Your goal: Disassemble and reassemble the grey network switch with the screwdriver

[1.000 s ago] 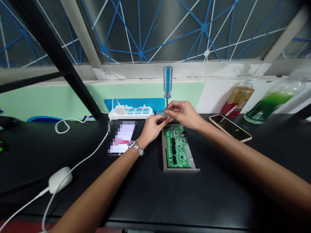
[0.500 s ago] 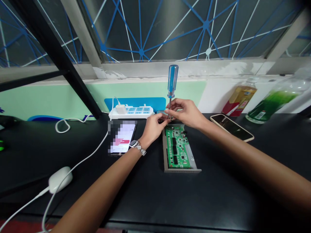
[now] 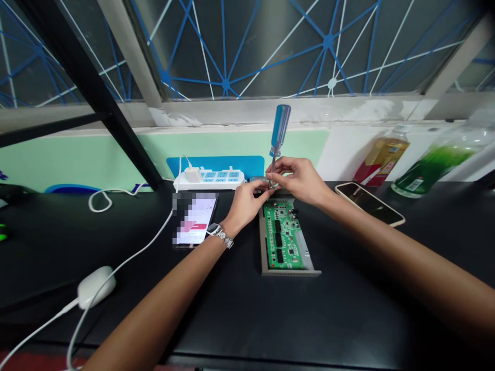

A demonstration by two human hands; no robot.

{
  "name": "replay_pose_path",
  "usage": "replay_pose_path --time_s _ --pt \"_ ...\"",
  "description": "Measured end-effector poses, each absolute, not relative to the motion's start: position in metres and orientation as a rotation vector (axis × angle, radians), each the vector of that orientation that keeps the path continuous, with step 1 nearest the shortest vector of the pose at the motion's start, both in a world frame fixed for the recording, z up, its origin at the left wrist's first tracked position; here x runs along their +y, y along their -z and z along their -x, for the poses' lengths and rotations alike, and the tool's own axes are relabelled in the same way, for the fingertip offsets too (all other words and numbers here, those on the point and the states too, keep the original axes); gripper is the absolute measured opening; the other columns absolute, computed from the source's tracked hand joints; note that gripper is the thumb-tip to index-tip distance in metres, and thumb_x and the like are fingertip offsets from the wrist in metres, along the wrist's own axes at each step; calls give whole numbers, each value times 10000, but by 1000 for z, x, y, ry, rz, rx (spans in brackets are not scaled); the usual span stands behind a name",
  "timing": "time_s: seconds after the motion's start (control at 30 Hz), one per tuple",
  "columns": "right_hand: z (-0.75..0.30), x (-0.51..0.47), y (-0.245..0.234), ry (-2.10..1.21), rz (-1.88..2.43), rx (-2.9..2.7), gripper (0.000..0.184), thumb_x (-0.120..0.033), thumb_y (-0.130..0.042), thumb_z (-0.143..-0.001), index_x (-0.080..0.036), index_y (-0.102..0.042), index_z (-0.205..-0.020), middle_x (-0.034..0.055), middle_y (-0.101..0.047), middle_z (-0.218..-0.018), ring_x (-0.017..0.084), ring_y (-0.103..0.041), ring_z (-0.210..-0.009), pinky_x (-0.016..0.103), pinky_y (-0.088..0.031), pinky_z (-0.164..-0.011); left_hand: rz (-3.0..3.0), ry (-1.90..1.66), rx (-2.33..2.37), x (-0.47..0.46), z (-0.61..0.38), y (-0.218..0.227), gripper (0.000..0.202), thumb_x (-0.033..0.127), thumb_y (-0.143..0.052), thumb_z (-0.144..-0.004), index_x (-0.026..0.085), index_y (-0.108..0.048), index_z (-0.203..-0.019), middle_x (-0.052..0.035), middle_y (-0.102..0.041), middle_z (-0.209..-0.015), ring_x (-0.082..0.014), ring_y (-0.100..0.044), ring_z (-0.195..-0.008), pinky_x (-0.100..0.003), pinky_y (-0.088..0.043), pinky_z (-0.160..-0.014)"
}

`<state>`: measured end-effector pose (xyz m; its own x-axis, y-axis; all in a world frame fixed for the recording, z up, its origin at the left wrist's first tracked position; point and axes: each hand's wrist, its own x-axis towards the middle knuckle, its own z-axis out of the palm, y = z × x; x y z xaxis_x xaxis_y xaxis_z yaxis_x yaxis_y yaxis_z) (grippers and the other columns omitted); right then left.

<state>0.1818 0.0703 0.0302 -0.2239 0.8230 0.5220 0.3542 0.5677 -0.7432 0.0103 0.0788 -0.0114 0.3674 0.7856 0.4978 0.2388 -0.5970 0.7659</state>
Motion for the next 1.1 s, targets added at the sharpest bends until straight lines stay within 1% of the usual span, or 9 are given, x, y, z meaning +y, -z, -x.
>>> replay_pose_path --time_s 0.1,0.2,0.33,0.47,0.6,0.67,0.77,0.93,1.1 --pt "-182 70 -30 -581 966 -1811 143 -293 -685 -820 -164 -683 -882 56 -700 -855 205 -675 -799 370 -577 -729 -2019 -1231 914 78 -10 10 64 181 -655 -879 158 -714 -891 -69 -760 -906 -191 -707 -853 -344 -554 -815" --pt "-182 70 -31 -611 988 -1820 183 -312 -677 -829 -168 -696 -941 68 -712 -894 210 -679 -808 358 -579 -693 -2044 -1194 918 77 -10 8 83 166 -639 -886 161 -716 -915 -72 -760 -938 -194 -705 -882 -348 -548 -834" --pt "-182 69 -32 -565 989 -1801 139 -294 -687 -811 -166 -683 -866 62 -706 -837 203 -670 -775 363 -575 -704 -2043 -1217 903 77 -10 8 91 172 -634 -889 167 -710 -938 -72 -756 -962 -191 -701 -880 -349 -546 -833" --pt "-181 68 -33 -577 993 -1828 212 -316 -682 -820 -167 -696 -969 79 -716 -905 220 -673 -827 368 -583 -697 -2066 -1195 909 79 -10 10 93 183 -622 -896 175 -710 -926 -66 -757 -945 -199 -702 -885 -358 -545 -829" --pt "-182 67 -33 -564 993 -1811 156 -307 -681 -819 -166 -691 -885 70 -713 -858 213 -675 -795 367 -582 -695 -2055 -1214 910 79 -10 10 94 194 -634 -892 169 -702 -953 -74 -754 -973 -201 -700 -902 -354 -543 -840" --pt "-182 67 -33 -554 986 -1834 169 -301 -685 -818 -164 -692 -917 74 -713 -876 219 -675 -816 365 -580 -691 -2055 -1223 920 79 -9 10 79 181 -632 -890 165 -700 -926 -71 -756 -941 -201 -701 -880 -349 -543 -825" --pt "-181 66 -34 -580 994 -1856 191 -282 -658 -840 -159 -697 -980 86 -720 -929 222 -680 -843 369 -582 -701 -2076 -1194 908 79 -9 9 105 169 -625 -893 171 -705 -961 -73 -755 -1005 -203 -700 -911 -354 -536 -849" --pt "-181 66 -33 -557 1018 -1823 174 -310 -669 -833 -163 -694 -923 80 -718 -897 221 -681 -835 368 -584 -703 -2055 -1257 943 78 -10 9 49 186 -650 -882 166 -690 -903 -58 -746 -905 -189 -697 -843 -331 -538 -800" --pt "-181 67 -32 -551 1029 -1803 146 -292 -668 -825 -164 -678 -894 73 -715 -873 211 -677 -808 361 -576 -705 -2050 -1240 935 78 -9 8 77 174 -639 -884 175 -693 -939 -63 -749 -963 -193 -698 -888 -344 -538 -840"
